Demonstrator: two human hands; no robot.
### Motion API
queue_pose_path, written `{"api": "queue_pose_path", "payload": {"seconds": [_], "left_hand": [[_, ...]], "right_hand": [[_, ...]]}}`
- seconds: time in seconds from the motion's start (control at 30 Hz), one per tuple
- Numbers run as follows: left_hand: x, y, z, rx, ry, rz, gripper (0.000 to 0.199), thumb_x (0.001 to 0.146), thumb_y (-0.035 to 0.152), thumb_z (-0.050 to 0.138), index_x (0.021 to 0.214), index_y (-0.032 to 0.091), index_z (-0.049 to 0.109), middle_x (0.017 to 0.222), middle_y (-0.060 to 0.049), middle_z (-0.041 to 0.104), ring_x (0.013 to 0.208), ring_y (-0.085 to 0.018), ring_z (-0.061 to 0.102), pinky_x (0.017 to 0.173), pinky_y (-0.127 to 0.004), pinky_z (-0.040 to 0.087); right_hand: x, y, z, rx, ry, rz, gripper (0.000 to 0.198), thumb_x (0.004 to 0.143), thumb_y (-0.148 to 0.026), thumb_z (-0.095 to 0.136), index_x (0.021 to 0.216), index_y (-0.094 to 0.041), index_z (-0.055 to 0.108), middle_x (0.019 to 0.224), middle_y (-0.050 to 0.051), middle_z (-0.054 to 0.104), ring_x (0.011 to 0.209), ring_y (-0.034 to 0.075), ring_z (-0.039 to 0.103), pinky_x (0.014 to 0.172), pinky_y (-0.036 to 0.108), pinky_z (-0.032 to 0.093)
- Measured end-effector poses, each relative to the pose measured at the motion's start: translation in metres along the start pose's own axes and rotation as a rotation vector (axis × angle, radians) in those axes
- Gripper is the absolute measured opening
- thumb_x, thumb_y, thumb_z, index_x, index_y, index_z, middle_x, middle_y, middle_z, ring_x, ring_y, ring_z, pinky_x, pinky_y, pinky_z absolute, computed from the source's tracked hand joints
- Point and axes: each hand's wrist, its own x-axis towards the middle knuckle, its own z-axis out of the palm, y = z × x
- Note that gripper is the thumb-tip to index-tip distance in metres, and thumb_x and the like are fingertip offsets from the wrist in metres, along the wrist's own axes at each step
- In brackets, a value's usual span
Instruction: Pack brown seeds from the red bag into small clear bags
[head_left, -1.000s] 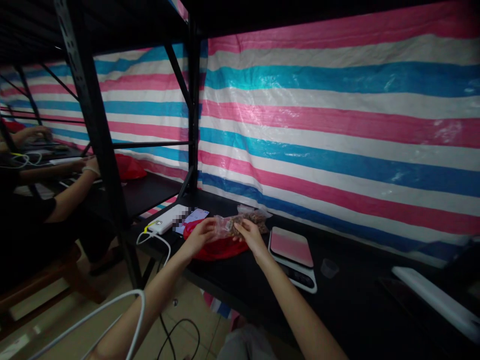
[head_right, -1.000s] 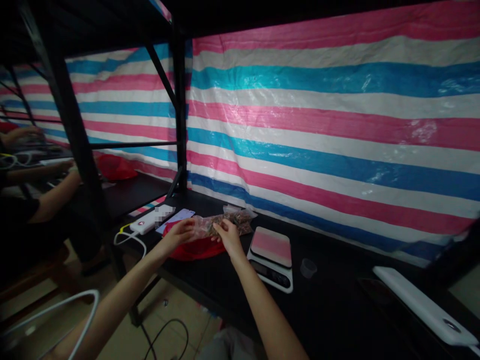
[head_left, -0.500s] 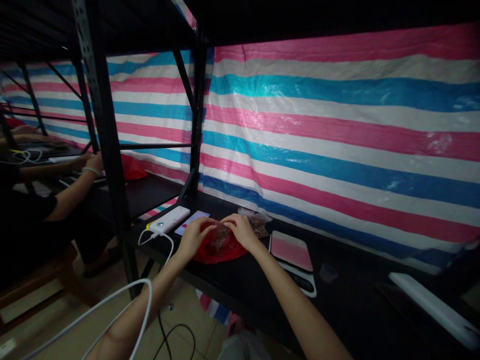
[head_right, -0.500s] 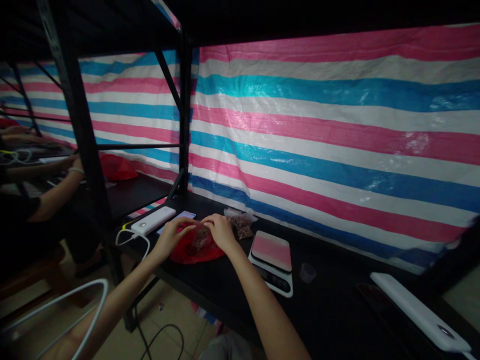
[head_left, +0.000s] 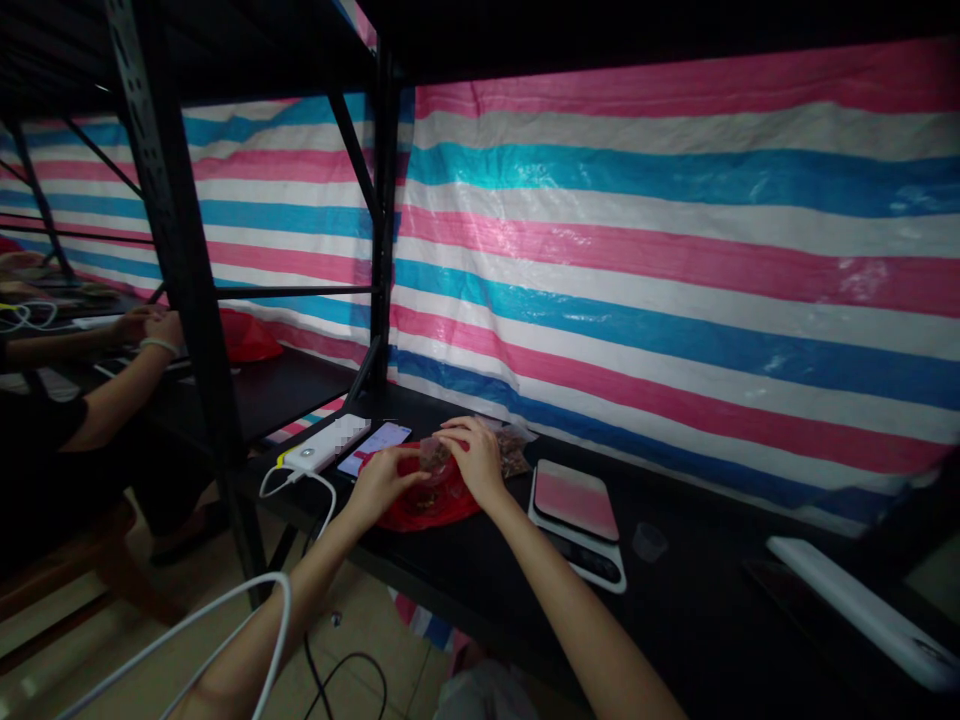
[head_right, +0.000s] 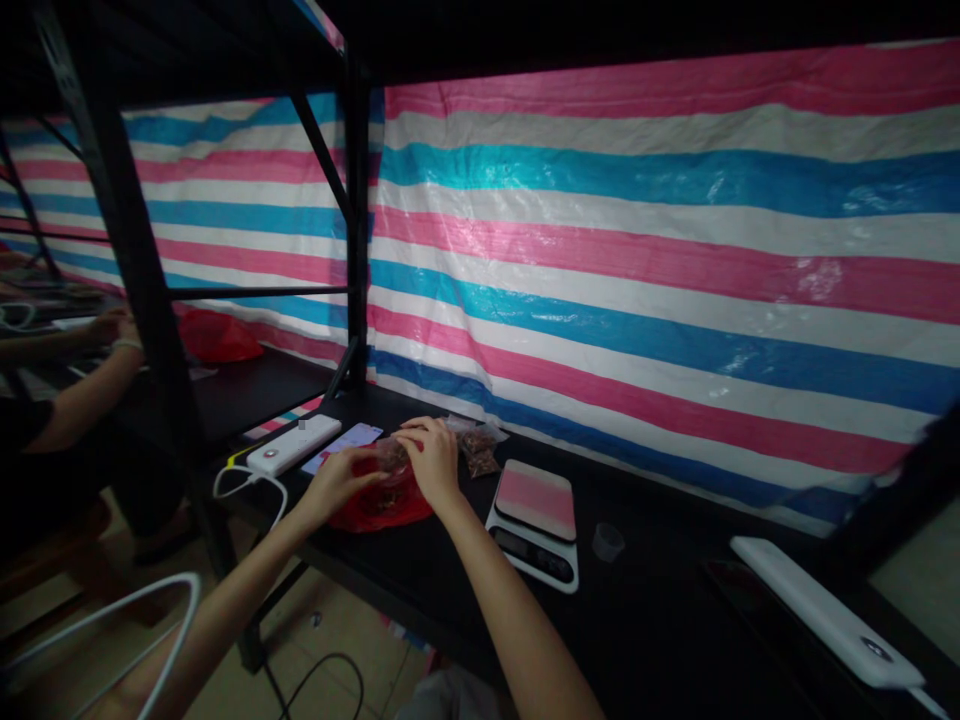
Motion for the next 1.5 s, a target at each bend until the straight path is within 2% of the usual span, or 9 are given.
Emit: {"api": "queue_pose_path", "payload": {"seconds": [0.27, 0.4, 0.63, 0.77, 0.83, 0.93, 1.23, 1.37, 1.5], "left_hand": [[-0.003, 0.001, -0.007, 0.078, -0.024, -0.011, 0.018, 0.069, 0.036, 0.061, 0.077, 0.022, 0.07, 0.084, -0.004, 0.07, 0.083, -0.022, 0.062, 0.076, -0.029, 0.042], [-0.003, -0.001, -0.008, 0.106, -0.003, 0.049, 0.018, 0.069, 0.037, 0.061, 0.074, 0.022, 0.069, 0.082, -0.004, 0.069, 0.08, -0.021, 0.061, 0.075, -0.028, 0.041], [-0.008, 0.007, -0.007, 0.223, 0.088, 0.08, 0.017, 0.074, 0.035, 0.056, 0.076, 0.022, 0.068, 0.083, -0.004, 0.068, 0.083, -0.022, 0.058, 0.073, -0.03, 0.037], [-0.009, 0.011, -0.01, 0.275, 0.114, 0.098, 0.016, 0.075, 0.034, 0.056, 0.074, 0.022, 0.067, 0.084, -0.004, 0.068, 0.084, -0.022, 0.057, 0.075, -0.032, 0.033], [-0.01, 0.012, -0.011, 0.294, 0.118, 0.097, 0.017, 0.076, 0.033, 0.055, 0.074, 0.022, 0.067, 0.083, -0.004, 0.068, 0.084, -0.022, 0.056, 0.074, -0.033, 0.032], [-0.011, 0.011, -0.012, 0.298, 0.124, 0.102, 0.019, 0.078, 0.033, 0.052, 0.074, 0.023, 0.067, 0.083, -0.004, 0.068, 0.083, -0.022, 0.055, 0.074, -0.033, 0.031], [-0.011, 0.009, -0.015, 0.293, 0.17, 0.061, 0.022, 0.08, 0.034, 0.048, 0.076, 0.023, 0.066, 0.085, -0.004, 0.068, 0.086, -0.023, 0.055, 0.074, -0.034, 0.032], [-0.009, 0.009, -0.015, 0.274, 0.184, 0.055, 0.022, 0.079, 0.035, 0.049, 0.073, 0.023, 0.066, 0.083, -0.003, 0.068, 0.084, -0.023, 0.056, 0.074, -0.033, 0.032], [-0.01, 0.008, -0.012, 0.223, 0.183, 0.045, 0.024, 0.079, 0.037, 0.048, 0.074, 0.022, 0.066, 0.083, -0.003, 0.068, 0.084, -0.022, 0.057, 0.076, -0.033, 0.035]], "right_hand": [[0.004, 0.002, -0.009, -0.038, 0.005, 0.057, 0.014, 0.074, -0.021, 0.062, 0.079, -0.031, 0.069, 0.107, -0.002, 0.059, 0.1, 0.02, 0.048, 0.085, 0.036, 0.034], [0.006, 0.0, -0.012, -0.039, -0.01, 0.062, 0.014, 0.073, -0.022, 0.063, 0.077, -0.033, 0.07, 0.111, -0.002, 0.057, 0.103, 0.021, 0.046, 0.087, 0.038, 0.032], [0.001, 0.004, -0.01, -0.021, 0.068, 0.127, 0.013, 0.074, -0.024, 0.062, 0.079, -0.032, 0.069, 0.108, -0.002, 0.058, 0.102, 0.021, 0.047, 0.086, 0.037, 0.032], [-0.002, 0.008, -0.008, 0.006, -0.002, 0.125, 0.012, 0.073, -0.024, 0.063, 0.077, -0.032, 0.07, 0.106, -0.002, 0.06, 0.101, 0.021, 0.048, 0.087, 0.037, 0.031], [-0.002, 0.008, -0.008, 0.005, 0.01, 0.121, 0.012, 0.073, -0.024, 0.062, 0.077, -0.033, 0.07, 0.106, -0.002, 0.06, 0.101, 0.021, 0.048, 0.087, 0.037, 0.03], [-0.001, 0.007, -0.009, 0.007, 0.068, 0.147, 0.011, 0.074, -0.023, 0.062, 0.076, -0.031, 0.07, 0.103, -0.002, 0.061, 0.098, 0.02, 0.049, 0.085, 0.036, 0.031], [-0.002, -0.001, -0.016, 0.001, 0.096, 0.099, 0.011, 0.075, -0.024, 0.061, 0.078, -0.03, 0.069, 0.093, -0.002, 0.065, 0.092, 0.019, 0.052, 0.084, 0.035, 0.031], [-0.004, 0.003, -0.02, 0.017, 0.08, 0.06, 0.011, 0.073, -0.022, 0.063, 0.081, -0.028, 0.068, 0.088, -0.002, 0.066, 0.088, 0.018, 0.055, 0.082, 0.032, 0.034], [-0.01, 0.013, -0.02, 0.056, 0.075, 0.085, 0.013, 0.072, -0.021, 0.063, 0.084, -0.026, 0.068, 0.084, -0.001, 0.067, 0.083, 0.017, 0.058, 0.076, 0.029, 0.038]]}}
